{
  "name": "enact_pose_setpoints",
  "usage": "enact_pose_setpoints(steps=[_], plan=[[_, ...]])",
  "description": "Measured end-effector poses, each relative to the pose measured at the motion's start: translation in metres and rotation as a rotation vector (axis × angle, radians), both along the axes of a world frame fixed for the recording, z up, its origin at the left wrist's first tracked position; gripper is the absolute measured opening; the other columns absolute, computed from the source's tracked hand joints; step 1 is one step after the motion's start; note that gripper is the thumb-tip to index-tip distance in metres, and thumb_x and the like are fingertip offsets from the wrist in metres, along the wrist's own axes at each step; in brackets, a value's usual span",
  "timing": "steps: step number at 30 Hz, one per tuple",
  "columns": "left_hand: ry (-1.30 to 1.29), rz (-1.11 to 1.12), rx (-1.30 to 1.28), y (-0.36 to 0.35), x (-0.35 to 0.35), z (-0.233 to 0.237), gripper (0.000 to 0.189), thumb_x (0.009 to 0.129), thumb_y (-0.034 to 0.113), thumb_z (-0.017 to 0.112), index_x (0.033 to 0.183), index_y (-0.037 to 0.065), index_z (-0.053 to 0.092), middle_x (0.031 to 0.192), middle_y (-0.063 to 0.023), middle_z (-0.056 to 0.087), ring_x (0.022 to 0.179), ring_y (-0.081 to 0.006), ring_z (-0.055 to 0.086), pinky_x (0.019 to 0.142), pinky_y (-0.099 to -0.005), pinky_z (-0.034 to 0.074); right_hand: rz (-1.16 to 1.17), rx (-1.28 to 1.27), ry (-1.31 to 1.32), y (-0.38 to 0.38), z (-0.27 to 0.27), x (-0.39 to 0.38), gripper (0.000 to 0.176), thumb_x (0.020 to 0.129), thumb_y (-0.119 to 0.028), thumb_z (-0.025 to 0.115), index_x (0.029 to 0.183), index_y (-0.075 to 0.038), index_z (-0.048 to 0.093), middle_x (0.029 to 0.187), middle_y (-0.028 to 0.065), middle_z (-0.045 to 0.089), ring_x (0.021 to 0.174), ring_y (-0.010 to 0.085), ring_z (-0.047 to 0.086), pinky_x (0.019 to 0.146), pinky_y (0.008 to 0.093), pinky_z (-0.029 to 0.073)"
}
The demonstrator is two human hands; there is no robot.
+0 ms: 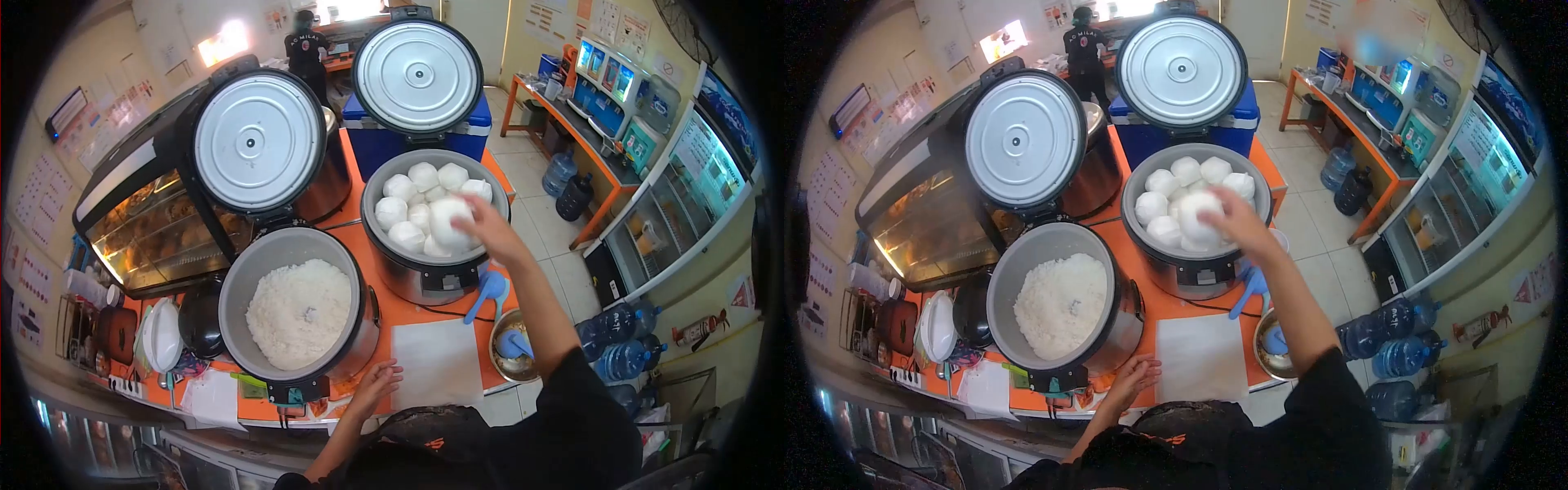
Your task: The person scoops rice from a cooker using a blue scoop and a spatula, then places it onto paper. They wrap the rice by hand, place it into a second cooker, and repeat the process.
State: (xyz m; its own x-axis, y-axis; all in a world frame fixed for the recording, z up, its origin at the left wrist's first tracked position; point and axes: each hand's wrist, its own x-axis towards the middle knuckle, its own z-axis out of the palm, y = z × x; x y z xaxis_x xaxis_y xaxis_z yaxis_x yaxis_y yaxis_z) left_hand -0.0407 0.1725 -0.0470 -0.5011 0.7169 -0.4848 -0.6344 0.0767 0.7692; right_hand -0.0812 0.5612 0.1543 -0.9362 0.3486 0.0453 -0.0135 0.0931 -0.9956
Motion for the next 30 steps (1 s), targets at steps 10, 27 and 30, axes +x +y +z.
enact_pose_setpoints(steps=[10, 27, 30], plan=[[-0.008, 0.081, -0.169, -0.013, -0.011, -0.031, 0.041, 0.101, 0.035, 0.063, 0.132, 0.009, 0.057, 0.12, -0.0054, 0.065, 0.108, -0.0157, 0.063, 0.089, -0.0313, 0.05, 0.031, 0.603, -0.47, 0.098, -0.109, -0.199, 0.081, 0.078, -0.037, 0.086, 0.138, -0.001, 0.045, 0.123, 0.0229, 0.06, 0.111, 0.0339, 0.062, 0.094, 0.0421, 0.05], [1.211, -0.598, -0.508, 0.089, -0.017, -0.093, 0.081, 0.083, 0.047, 0.077, 0.149, 0.012, 0.044, 0.158, -0.0205, 0.029, 0.147, -0.0397, 0.026, 0.115, -0.058, 0.028, 0.022, 1.072, -0.311, 0.06, -0.078, -0.152, 0.093, 0.079, -0.028, 0.083, 0.151, 0.0, 0.031, 0.125, 0.0318, 0.057, 0.116, 0.0433, 0.059, 0.099, 0.0463, 0.049], [1.268, -0.764, -0.648, 0.095, -0.015, -0.116, 0.092, 0.079, 0.053, 0.078, 0.155, 0.021, 0.036, 0.166, -0.0168, 0.012, 0.153, -0.0406, 0.009, 0.116, -0.0672, 0.018, -0.217, 0.676, 0.128, 0.046, -0.017, -0.085, 0.065, 0.089, -0.025, 0.074, 0.143, -0.001, 0.047, 0.122, 0.0195, 0.062, 0.108, 0.0273, 0.064, 0.09, 0.0384, 0.053]])
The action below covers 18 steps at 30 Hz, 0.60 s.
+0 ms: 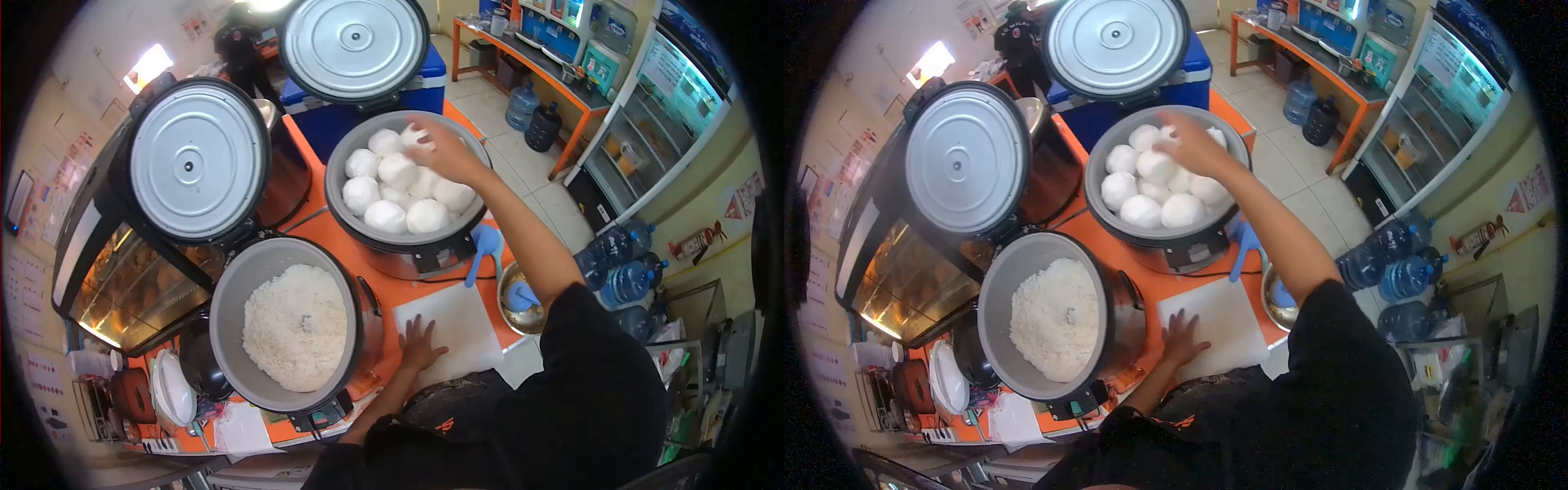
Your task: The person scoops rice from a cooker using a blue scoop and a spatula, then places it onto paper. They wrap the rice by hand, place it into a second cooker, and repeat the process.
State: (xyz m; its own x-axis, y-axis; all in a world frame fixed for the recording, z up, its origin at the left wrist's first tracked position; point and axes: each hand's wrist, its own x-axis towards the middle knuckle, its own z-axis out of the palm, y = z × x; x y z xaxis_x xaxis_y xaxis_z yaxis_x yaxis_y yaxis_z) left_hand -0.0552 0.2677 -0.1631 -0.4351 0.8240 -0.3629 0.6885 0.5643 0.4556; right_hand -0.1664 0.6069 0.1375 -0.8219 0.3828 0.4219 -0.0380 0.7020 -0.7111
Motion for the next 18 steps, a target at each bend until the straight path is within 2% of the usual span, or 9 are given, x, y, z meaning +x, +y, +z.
enact_pose_setpoints(steps=[2, 5, 6, 7, 9, 11, 14, 17, 18], plan=[[0.012, -0.025, -0.053, 0.002, 0.003, -0.007, 0.095, 0.078, 0.054, 0.078, 0.156, 0.023, 0.033, 0.167, -0.0157, 0.007, 0.154, -0.041, 0.004, 0.116, -0.0694, 0.015, -0.19, -0.302, 0.403, -0.016, 0.018, 0.057, 0.036, 0.098, -0.024, 0.064, 0.125, -0.002, 0.058, 0.104, 0.0084, 0.065, 0.09, 0.0141, 0.064, 0.074, 0.0287, 0.052], [0.009, -0.009, -0.108, 0.004, 0.006, 0.003, 0.092, 0.08, 0.05, 0.078, 0.156, 0.02, 0.035, 0.168, -0.0159, 0.005, 0.154, -0.0412, 0.002, 0.116, -0.0679, 0.016, -0.673, -0.692, 0.721, -0.027, -0.051, 0.129, 0.018, 0.103, -0.025, 0.055, 0.099, -0.008, 0.056, 0.079, -0.0005, 0.052, 0.066, 0.0087, 0.05, 0.059, 0.0251, 0.044], [-0.012, 0.02, -0.078, 0.006, 0.005, -0.003, 0.09, 0.081, 0.049, 0.077, 0.155, 0.019, 0.036, 0.168, -0.0162, 0.005, 0.154, -0.0411, 0.002, 0.117, -0.0679, 0.015, -0.796, -0.774, 0.649, -0.041, -0.083, 0.142, 0.016, 0.104, -0.022, 0.052, 0.099, -0.007, 0.054, 0.078, -0.0003, 0.052, 0.065, 0.009, 0.05, 0.059, 0.0249, 0.044], [-0.03, 0.05, -0.049, 0.006, 0.006, -0.013, 0.088, 0.082, 0.048, 0.076, 0.154, 0.018, 0.037, 0.168, -0.0166, 0.004, 0.154, -0.0411, 0.001, 0.117, -0.0679, 0.015, -0.815, -0.808, 0.532, -0.04, -0.146, 0.152, 0.014, 0.1, -0.016, 0.056, 0.109, -0.005, 0.054, 0.081, 0.0011, 0.055, 0.066, 0.0099, 0.052, 0.059, 0.0249, 0.044], [-0.033, 0.096, 0.022, 0.006, 0.008, -0.009, 0.078, 0.084, 0.041, 0.076, 0.15, 0.013, 0.043, 0.166, -0.0187, 0.009, 0.153, -0.0437, 0.006, 0.118, -0.0635, 0.02, -0.935, -0.736, 0.199, -0.052, -0.235, 0.157, 0.031, 0.095, -0.012, 0.06, 0.121, -0.002, 0.048, 0.099, 0.013, 0.058, 0.087, 0.0242, 0.057, 0.078, 0.0347, 0.045], [-0.067, 0.092, 0.2, 0.008, 0.008, 0.001, 0.071, 0.085, 0.036, 0.076, 0.145, 0.011, 0.049, 0.163, -0.0198, 0.017, 0.15, -0.0446, 0.016, 0.117, -0.0572, 0.026, -1.003, -0.561, -0.121, -0.057, -0.292, 0.151, 0.051, 0.089, -0.007, 0.065, 0.134, 0.002, 0.043, 0.117, 0.0249, 0.061, 0.109, 0.0386, 0.062, 0.098, 0.0444, 0.046], [-0.116, 0.097, 0.39, 0.009, 0.005, 0.032, 0.054, 0.088, 0.027, 0.075, 0.135, 0.009, 0.057, 0.154, -0.0211, 0.033, 0.14, -0.041, 0.037, 0.111, -0.0492, 0.039, -1.172, -0.239, -0.256, -0.05, -0.362, 0.136, 0.065, 0.084, -0.009, 0.071, 0.139, 0.001, 0.037, 0.107, 0.0188, 0.065, 0.096, 0.0286, 0.066, 0.087, 0.0408, 0.052], [-0.325, 0.192, 0.427, -0.003, 0.008, 0.085, 0.041, 0.092, 0.022, 0.073, 0.129, 0.008, 0.061, 0.141, -0.0206, 0.05, 0.125, -0.0343, 0.056, 0.1, -0.0434, 0.049, -1.182, -0.276, -0.346, -0.044, -0.378, 0.134, 0.07, 0.084, -0.009, 0.072, 0.142, 0.001, 0.035, 0.114, 0.0198, 0.066, 0.103, 0.0295, 0.067, 0.089, 0.0397, 0.052], [-0.421, 0.239, 0.426, -0.009, 0.011, 0.102, 0.038, 0.093, 0.021, 0.072, 0.128, 0.008, 0.062, 0.136, -0.0201, 0.055, 0.119, -0.0319, 0.061, 0.096, -0.0418, 0.052, -1.144, -0.449, -0.205, -0.043, -0.368, 0.137, 0.066, 0.086, -0.009, 0.069, 0.142, 0.001, 0.035, 0.114, 0.0192, 0.065, 0.105, 0.0296, 0.067, 0.089, 0.0399, 0.052]])
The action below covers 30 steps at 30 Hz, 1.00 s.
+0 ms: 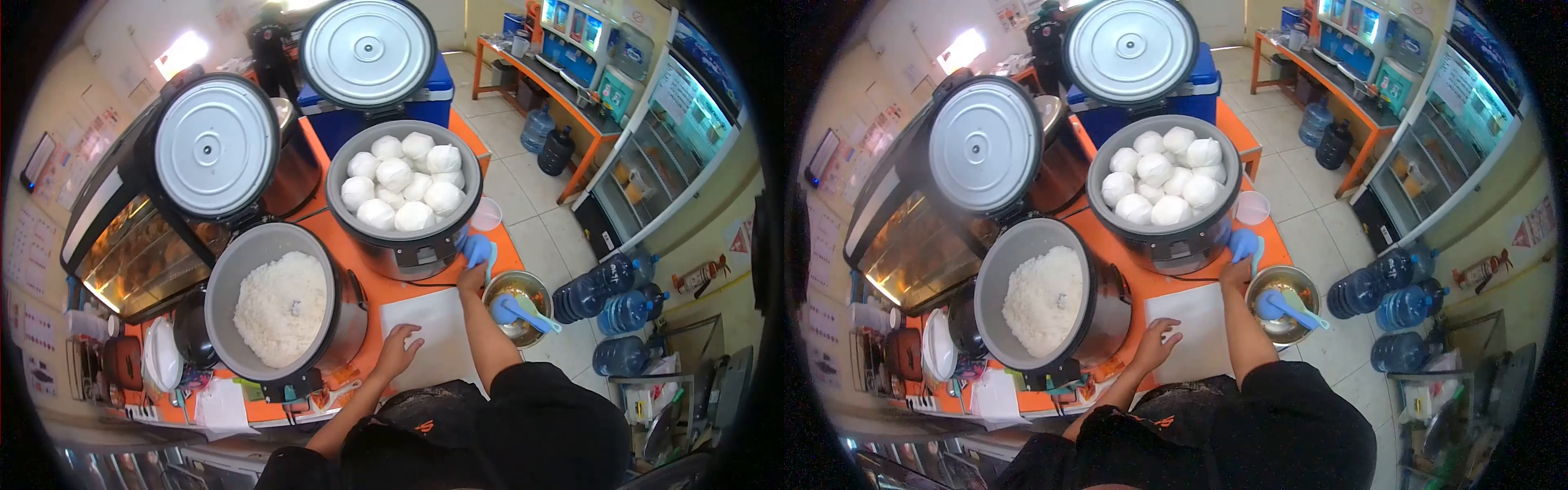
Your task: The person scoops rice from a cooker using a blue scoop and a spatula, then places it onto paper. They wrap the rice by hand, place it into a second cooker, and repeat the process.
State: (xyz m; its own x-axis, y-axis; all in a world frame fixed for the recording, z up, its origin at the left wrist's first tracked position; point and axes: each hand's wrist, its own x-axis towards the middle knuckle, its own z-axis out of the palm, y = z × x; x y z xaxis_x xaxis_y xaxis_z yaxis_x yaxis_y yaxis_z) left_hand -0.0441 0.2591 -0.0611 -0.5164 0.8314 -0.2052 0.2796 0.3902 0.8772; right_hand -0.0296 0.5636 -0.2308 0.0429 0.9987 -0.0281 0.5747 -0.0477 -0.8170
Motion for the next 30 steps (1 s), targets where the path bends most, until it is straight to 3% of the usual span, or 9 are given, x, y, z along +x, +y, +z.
enact_pose_setpoints(steps=[5, 9, 13, 17, 19, 21, 24, 27, 30], plan=[[-0.167, 0.112, 0.15, -0.04, 0.018, 0.054, 0.04, 0.098, 0.018, 0.066, 0.134, 0.006, 0.058, 0.122, -0.0137, 0.065, 0.105, -0.0214, 0.067, 0.086, -0.0334, 0.056, 0.084, -0.447, 1.118, -0.04, 0.116, 0.054, 0.047, 0.1, -0.005, 0.056, 0.143, -0.006, 0.038, 0.128, 0.0154, 0.058, 0.115, 0.0277, 0.062, 0.1, 0.0406, 0.05], [-0.214, 0.193, 0.28, -0.043, 0.031, 0.082, 0.047, 0.1, 0.021, 0.063, 0.142, 0.004, 0.051, 0.125, -0.0117, 0.065, 0.102, -0.0178, 0.066, 0.083, -0.0321, 0.056, 0.44, -0.588, 1.362, -0.147, 0.215, 0.11, 0.036, 0.104, -0.005, 0.047, 0.139, -0.005, 0.044, 0.133, 0.0146, 0.056, 0.123, 0.0277, 0.059, 0.106, 0.0436, 0.048], [-0.304, 0.175, 0.272, -0.033, 0.037, 0.088, 0.044, 0.1, 0.024, 0.064, 0.136, 0.0, 0.056, 0.114, -0.0127, 0.068, 0.095, -0.016, 0.068, 0.077, -0.0312, 0.057, 0.903, -0.941, 0.918, -0.219, 0.232, 0.131, 0.039, 0.105, -0.013, 0.051, 0.142, -0.004, 0.045, 0.132, 0.0125, 0.057, 0.125, 0.0246, 0.058, 0.104, 0.0407, 0.05], [-0.361, 0.278, 0.079, -0.07, 0.023, 0.112, 0.035, 0.1, 0.024, 0.064, 0.125, 0.001, 0.064, 0.082, -0.0017, 0.066, 0.066, -0.0078, 0.061, 0.056, -0.0254, 0.049, 1.345, -0.728, 0.571, -0.164, 0.236, 0.11, 0.038, 0.103, -0.015, 0.055, 0.138, -0.002, 0.054, 0.112, 0.0119, 0.067, 0.097, 0.0194, 0.068, 0.078, 0.0331, 0.058], [-0.407, 0.334, 0.07, -0.101, 0.014, 0.144, 0.032, 0.099, 0.023, 0.064, 0.122, 0.001, 0.065, 0.072, 0.0017, 0.06, 0.055, -0.0036, 0.052, 0.048, -0.0221, 0.039, 1.083, -0.368, 0.47, -0.105, 0.195, 0.081, 0.031, 0.099, -0.007, 0.054, 0.129, -0.001, 0.058, 0.091, 0.0081, 0.069, 0.083, 0.0161, 0.068, 0.073, 0.0306, 0.056], [-0.221, 0.438, 0.142, -0.129, 0.004, 0.176, 0.028, 0.1, 0.023, 0.063, 0.117, 0.001, 0.066, 0.068, 0.003, 0.056, 0.053, -0.0022, 0.049, 0.046, -0.0215, 0.036, 0.827, 0.205, -0.016, -0.041, 0.157, 0.055, 0.033, 0.093, -0.01, 0.059, 0.123, 0.001, 0.06, 0.095, 0.0192, 0.071, 0.087, 0.0286, 0.072, 0.077, 0.0407, 0.056], [0.056, 0.527, 0.256, -0.176, -0.05, 0.21, 0.028, 0.101, 0.017, 0.055, 0.12, -0.001, 0.061, 0.069, 0.0008, 0.058, 0.062, -0.0095, 0.061, 0.05, -0.025, 0.046, 0.651, 0.117, -0.748, 0.036, 0.118, 0.034, 0.056, 0.091, -0.024, 0.058, 0.141, -0.002, 0.046, 0.116, 0.0246, 0.069, 0.108, 0.0372, 0.069, 0.09, 0.0493, 0.053], [0.304, 0.707, -0.032, -0.192, -0.092, 0.271, 0.036, 0.099, 0.016, 0.055, 0.133, 0.003, 0.055, 0.081, -0.0116, 0.066, 0.071, -0.0171, 0.071, 0.058, -0.0341, 0.055, 0.694, -0.116, -0.897, 0.081, 0.086, 0.026, 0.077, 0.093, -0.03, 0.056, 0.157, -0.005, 0.02, 0.128, 0.0208, 0.066, 0.115, 0.0352, 0.066, 0.094, 0.0542, 0.05], [0.787, 0.498, -0.257, -0.23, -0.171, 0.236, 0.044, 0.095, 0.015, 0.058, 0.138, 0.006, 0.052, 0.093, -0.0232, 0.07, 0.073, -0.0304, 0.073, 0.062, -0.0419, 0.057, 0.705, -0.205, -1.005, 0.095, 0.058, 0.021, 0.089, 0.094, -0.033, 0.056, 0.161, -0.008, 0.002, 0.129, 0.016, 0.067, 0.116, 0.0334, 0.066, 0.097, 0.0571, 0.047]])
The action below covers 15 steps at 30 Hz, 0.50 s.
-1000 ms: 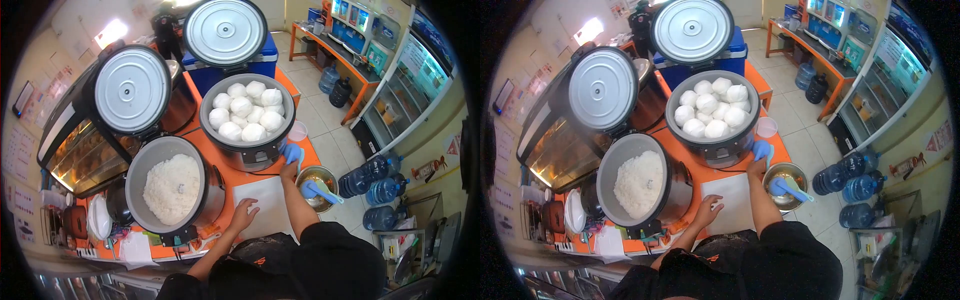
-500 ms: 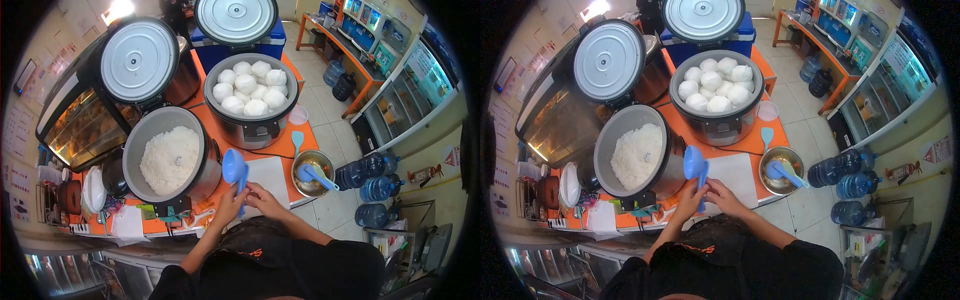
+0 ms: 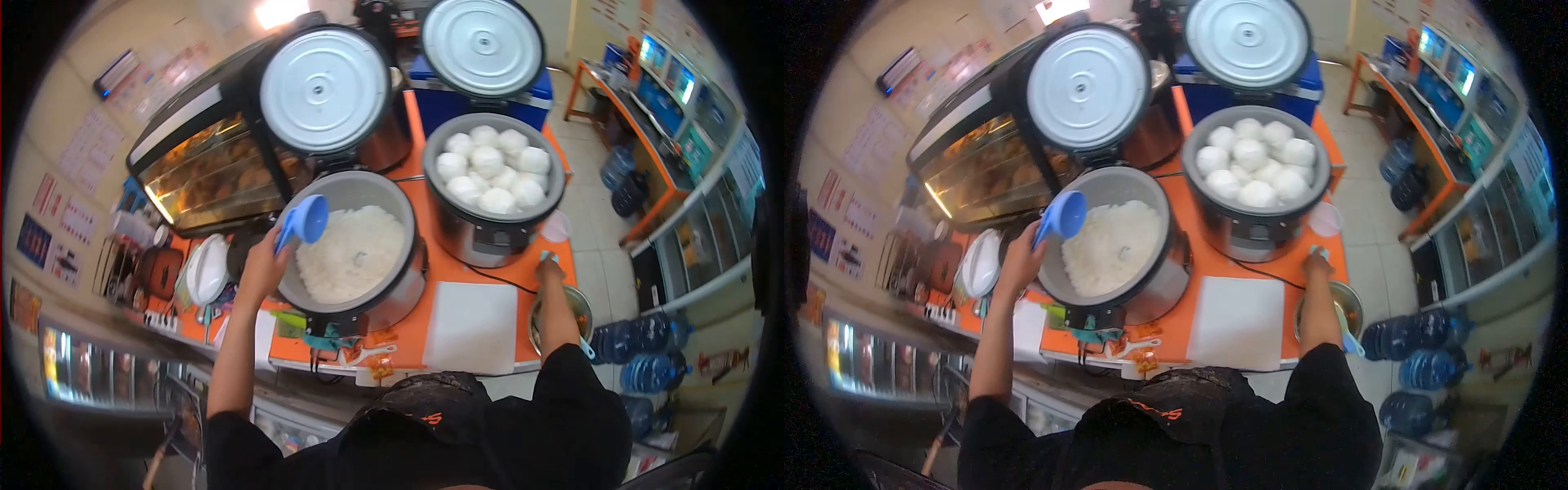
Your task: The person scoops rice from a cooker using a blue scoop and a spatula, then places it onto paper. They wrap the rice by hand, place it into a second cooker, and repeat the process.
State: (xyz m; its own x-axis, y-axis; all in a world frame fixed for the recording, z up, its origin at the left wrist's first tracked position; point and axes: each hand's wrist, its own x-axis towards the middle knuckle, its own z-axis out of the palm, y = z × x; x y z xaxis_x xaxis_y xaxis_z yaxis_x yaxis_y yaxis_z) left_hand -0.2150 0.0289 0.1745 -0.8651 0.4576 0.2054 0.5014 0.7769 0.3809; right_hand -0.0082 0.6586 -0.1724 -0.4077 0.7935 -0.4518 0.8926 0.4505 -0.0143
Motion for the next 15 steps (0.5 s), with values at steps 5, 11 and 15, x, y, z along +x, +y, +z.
enact_pose_setpoints(steps=[5, 11, 15], plan=[[0.258, 0.04, -0.509, 0.007, -0.069, -0.071, 0.03, 0.092, 0.009, 0.053, 0.117, -0.006, 0.058, 0.087, -0.0228, 0.07, 0.075, -0.0379, 0.072, 0.064, -0.0446, 0.059, -0.091, 0.034, 0.218, -0.001, -0.021, 0.005, 0.082, 0.093, -0.026, 0.058, 0.157, -0.006, 0.01, 0.127, 0.0226, 0.065, 0.116, 0.0384, 0.065, 0.096, 0.0542, 0.051], [0.111, -0.016, -0.648, 0.035, -0.086, -0.127, 0.028, 0.094, 0.011, 0.051, 0.115, -0.007, 0.057, 0.088, -0.0199, 0.072, 0.076, -0.0357, 0.074, 0.067, -0.0429, 0.061, -0.188, 0.148, 0.388, 0.038, -0.084, -0.004, 0.059, 0.095, -0.023, 0.056, 0.144, 0.002, 0.034, 0.119, 0.0226, 0.069, 0.099, 0.0428, 0.07, 0.084, 0.0505, 0.055], [-0.108, 0.006, -0.581, 0.025, -0.047, -0.139, 0.023, 0.094, 0.008, 0.048, 0.112, -0.004, 0.057, 0.086, -0.0207, 0.071, 0.079, -0.0409, 0.071, 0.07, -0.0494, 0.058, -0.273, -0.101, 0.695, 0.03, -0.017, 0.018, 0.04, 0.092, -0.02, 0.064, 0.12, 0.007, 0.055, 0.104, 0.0208, 0.071, 0.078, 0.0354, 0.073, 0.062, 0.0409, 0.056]])
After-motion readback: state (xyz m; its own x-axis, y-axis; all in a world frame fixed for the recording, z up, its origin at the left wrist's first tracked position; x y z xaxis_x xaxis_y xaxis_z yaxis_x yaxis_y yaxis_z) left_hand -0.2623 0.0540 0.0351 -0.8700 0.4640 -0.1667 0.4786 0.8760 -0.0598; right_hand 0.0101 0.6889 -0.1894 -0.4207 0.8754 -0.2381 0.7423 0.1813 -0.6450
